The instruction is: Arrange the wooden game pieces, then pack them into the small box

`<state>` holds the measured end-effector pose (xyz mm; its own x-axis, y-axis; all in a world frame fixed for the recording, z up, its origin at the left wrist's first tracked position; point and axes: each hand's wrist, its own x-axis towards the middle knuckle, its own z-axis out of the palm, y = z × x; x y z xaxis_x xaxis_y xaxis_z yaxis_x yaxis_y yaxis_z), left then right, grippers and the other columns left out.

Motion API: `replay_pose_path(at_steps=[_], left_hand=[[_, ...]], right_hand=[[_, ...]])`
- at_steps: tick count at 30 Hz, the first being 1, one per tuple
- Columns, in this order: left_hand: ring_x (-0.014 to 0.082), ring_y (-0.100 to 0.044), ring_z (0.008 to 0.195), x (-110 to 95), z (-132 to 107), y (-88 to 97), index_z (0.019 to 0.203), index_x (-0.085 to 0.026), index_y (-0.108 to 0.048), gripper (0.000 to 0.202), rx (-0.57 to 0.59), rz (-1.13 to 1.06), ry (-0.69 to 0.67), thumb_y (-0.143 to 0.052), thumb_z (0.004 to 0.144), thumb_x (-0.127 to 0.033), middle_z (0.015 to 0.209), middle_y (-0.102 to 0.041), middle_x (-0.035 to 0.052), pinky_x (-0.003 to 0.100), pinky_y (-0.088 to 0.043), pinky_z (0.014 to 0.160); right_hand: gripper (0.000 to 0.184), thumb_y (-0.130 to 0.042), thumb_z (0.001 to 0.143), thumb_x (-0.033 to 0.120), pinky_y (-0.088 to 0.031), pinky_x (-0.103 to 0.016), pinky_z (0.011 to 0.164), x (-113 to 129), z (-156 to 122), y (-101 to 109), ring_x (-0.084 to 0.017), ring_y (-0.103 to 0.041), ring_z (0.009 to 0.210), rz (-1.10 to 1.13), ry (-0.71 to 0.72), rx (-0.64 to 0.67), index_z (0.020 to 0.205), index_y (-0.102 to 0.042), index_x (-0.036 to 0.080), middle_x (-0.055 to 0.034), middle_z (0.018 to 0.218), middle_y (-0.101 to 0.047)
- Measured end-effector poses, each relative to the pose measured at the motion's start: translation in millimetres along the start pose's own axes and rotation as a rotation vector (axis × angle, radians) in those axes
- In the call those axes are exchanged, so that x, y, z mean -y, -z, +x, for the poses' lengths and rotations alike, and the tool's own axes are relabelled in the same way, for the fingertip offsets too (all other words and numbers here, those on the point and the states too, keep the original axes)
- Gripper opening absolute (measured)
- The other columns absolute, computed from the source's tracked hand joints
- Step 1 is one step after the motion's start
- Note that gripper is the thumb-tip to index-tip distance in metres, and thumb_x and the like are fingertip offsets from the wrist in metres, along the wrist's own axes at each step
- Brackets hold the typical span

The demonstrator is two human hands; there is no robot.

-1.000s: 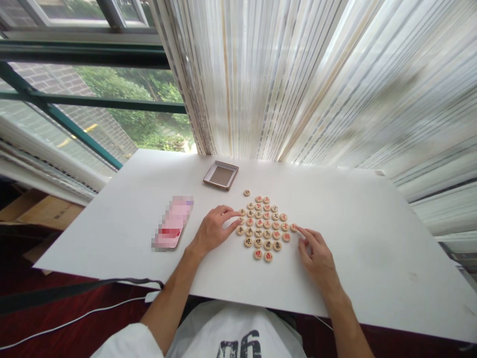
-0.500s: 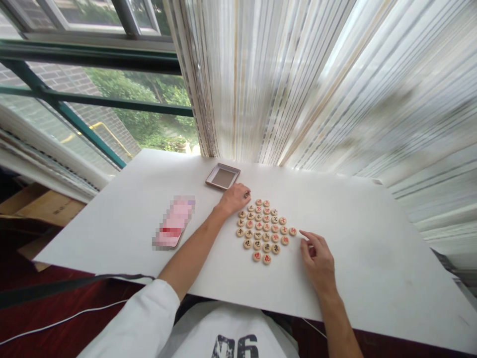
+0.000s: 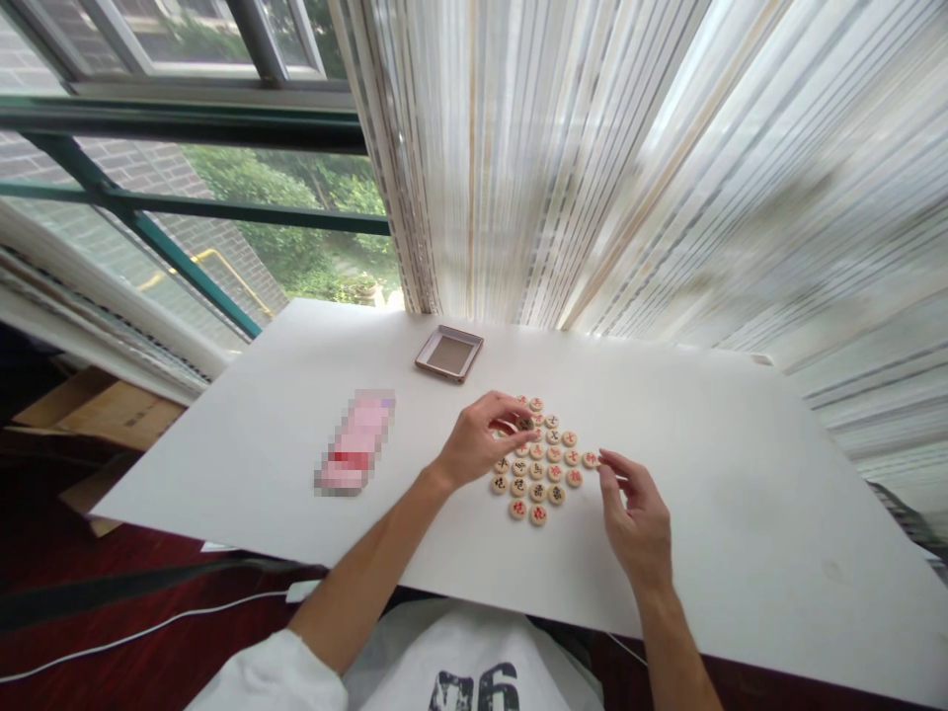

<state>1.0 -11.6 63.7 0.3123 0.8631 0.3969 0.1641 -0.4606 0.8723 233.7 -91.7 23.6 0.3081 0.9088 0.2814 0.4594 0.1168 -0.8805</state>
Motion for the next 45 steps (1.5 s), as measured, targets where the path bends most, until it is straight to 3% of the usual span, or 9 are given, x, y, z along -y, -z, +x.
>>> replay_pose_path(at_steps=[5,10,13,18,23,30,38,45], left_hand=[[0.0120,-0.067,0.079,-11,-32,-22.7,0.100,-0.016,-0.069,0.025,-0.010,0.028,-0.117,-0.078,0.082,-0.032,0.096,-0.066,0.0042,0.025,-0.062,0.075],[0.0128,-0.064,0.076,-7,-46,-24.8,0.098,-0.017,-0.067,0.023,-0.017,0.176,-0.175,-0.077,0.083,-0.031,0.093,-0.065,0.0041,0.027,-0.059,0.073],[0.0148,-0.064,0.082,-11,-50,-21.3,0.105,-0.017,-0.067,0.028,0.024,0.189,-0.130,-0.077,0.083,-0.031,0.098,-0.066,0.0054,0.029,-0.058,0.079],[0.0173,-0.066,0.102,-14,-59,-10.5,0.121,-0.022,-0.067,0.030,0.103,0.087,-0.027,-0.066,0.091,-0.023,0.114,-0.067,0.0070,0.030,-0.058,0.088],[0.0149,-0.068,0.084,-9,-71,-5.5,0.120,-0.022,-0.068,0.032,0.096,0.057,0.062,-0.070,0.089,-0.028,0.102,-0.071,0.0054,0.029,-0.059,0.080],[0.0146,-0.068,0.076,-10,-91,-8.0,0.110,-0.019,-0.070,0.028,-0.048,0.102,0.096,-0.073,0.086,-0.034,0.093,-0.072,0.0048,0.029,-0.058,0.075],[0.0159,-0.068,0.081,-11,-101,-5.2,0.112,-0.018,-0.071,0.031,0.008,-0.005,0.163,-0.072,0.086,-0.036,0.098,-0.072,0.0068,0.030,-0.060,0.077],[0.0152,-0.067,0.079,-5,-107,3.6,0.107,-0.019,-0.071,0.027,-0.018,0.000,0.217,-0.074,0.085,-0.034,0.094,-0.073,0.0043,0.029,-0.058,0.076]], right_hand=[[0.028,-0.062,0.094,0.043,-0.059,-0.033,0.080,31,-1,-21,-0.019,-0.069,0.089,0.361,-0.139,0.335,0.112,-0.067,0.022,-0.0073,0.102,-0.072],[0.023,-0.072,0.087,0.042,-0.059,-0.028,0.074,37,-1,-30,-0.019,-0.071,0.086,0.519,-0.246,0.478,0.095,-0.067,0.021,-0.0046,0.094,-0.072],[0.024,-0.072,0.087,0.043,-0.059,-0.030,0.077,37,-2,-28,-0.020,-0.071,0.088,0.516,-0.251,0.500,0.093,-0.066,0.021,-0.0045,0.091,-0.071],[0.023,-0.063,0.094,0.043,-0.057,-0.032,0.083,41,-3,-27,-0.020,-0.069,0.090,0.368,-0.143,0.543,0.103,-0.065,0.022,-0.0056,0.098,-0.070],[0.024,-0.058,0.096,0.045,-0.056,-0.032,0.080,43,-8,-38,-0.020,-0.069,0.088,0.316,-0.089,0.555,0.101,-0.065,0.023,-0.0058,0.096,-0.070],[0.024,-0.058,0.096,0.044,-0.057,-0.033,0.084,53,-26,-41,-0.021,-0.070,0.093,0.337,-0.101,0.570,0.106,-0.063,0.022,-0.0069,0.099,-0.071],[0.024,-0.063,0.093,0.044,-0.058,-0.036,0.086,47,-42,-41,-0.021,-0.071,0.091,0.459,-0.184,0.562,0.100,-0.062,0.021,-0.0062,0.097,-0.071],[0.021,-0.064,0.094,0.039,-0.056,-0.035,0.090,54,-44,-49,-0.021,-0.070,0.097,0.430,-0.155,0.605,0.106,-0.065,0.022,-0.0070,0.104,-0.071]])
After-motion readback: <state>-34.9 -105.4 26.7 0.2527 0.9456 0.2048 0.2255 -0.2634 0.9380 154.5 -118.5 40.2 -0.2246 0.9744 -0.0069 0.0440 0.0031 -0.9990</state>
